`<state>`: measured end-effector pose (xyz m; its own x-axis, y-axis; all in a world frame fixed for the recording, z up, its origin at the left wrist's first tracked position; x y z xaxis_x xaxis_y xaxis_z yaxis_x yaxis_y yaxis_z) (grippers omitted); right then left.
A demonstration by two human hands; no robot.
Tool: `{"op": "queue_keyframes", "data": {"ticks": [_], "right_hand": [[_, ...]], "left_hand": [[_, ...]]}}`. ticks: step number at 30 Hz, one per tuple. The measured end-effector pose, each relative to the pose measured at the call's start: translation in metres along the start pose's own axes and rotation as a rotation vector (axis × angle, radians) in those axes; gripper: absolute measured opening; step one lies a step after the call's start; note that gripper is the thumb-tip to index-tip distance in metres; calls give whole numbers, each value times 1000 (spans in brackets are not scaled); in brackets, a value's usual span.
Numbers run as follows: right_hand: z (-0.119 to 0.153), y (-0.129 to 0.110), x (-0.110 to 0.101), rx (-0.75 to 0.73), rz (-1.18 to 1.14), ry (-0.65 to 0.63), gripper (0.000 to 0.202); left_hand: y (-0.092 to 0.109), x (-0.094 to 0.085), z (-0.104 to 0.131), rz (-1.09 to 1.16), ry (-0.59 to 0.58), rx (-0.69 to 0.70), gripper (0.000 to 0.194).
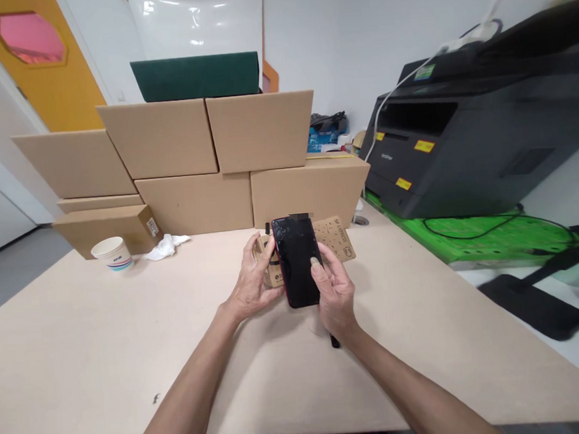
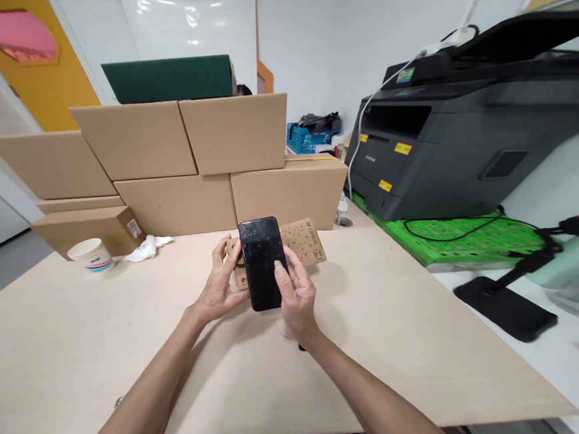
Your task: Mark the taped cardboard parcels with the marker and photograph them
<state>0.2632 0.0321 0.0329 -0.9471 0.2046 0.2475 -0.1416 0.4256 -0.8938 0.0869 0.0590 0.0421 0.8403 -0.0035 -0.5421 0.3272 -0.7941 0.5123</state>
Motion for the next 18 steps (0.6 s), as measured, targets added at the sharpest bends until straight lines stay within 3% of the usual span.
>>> {"op": "queue_keyframes", "data": {"ticks": [12,18], "right_hand": [[0,4,-7,75,34,25,60],[-13,-6,-43,60,69,145,65]], "left_hand": [[1,-1,-1,12,8,11,112],[-1,-1,0,19,31,11,120]]}}
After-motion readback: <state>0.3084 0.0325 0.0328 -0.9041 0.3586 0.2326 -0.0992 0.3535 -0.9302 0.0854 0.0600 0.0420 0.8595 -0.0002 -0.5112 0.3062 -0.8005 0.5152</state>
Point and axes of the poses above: each hand's wrist, its own z-axis away from the middle knuckle, its own x-axis out of the palm, y = z × x, the point moved 5 cm from there along -z, towards the middle knuckle, and after that the axes turned 12 degrees about z, right-handed, at the moved point
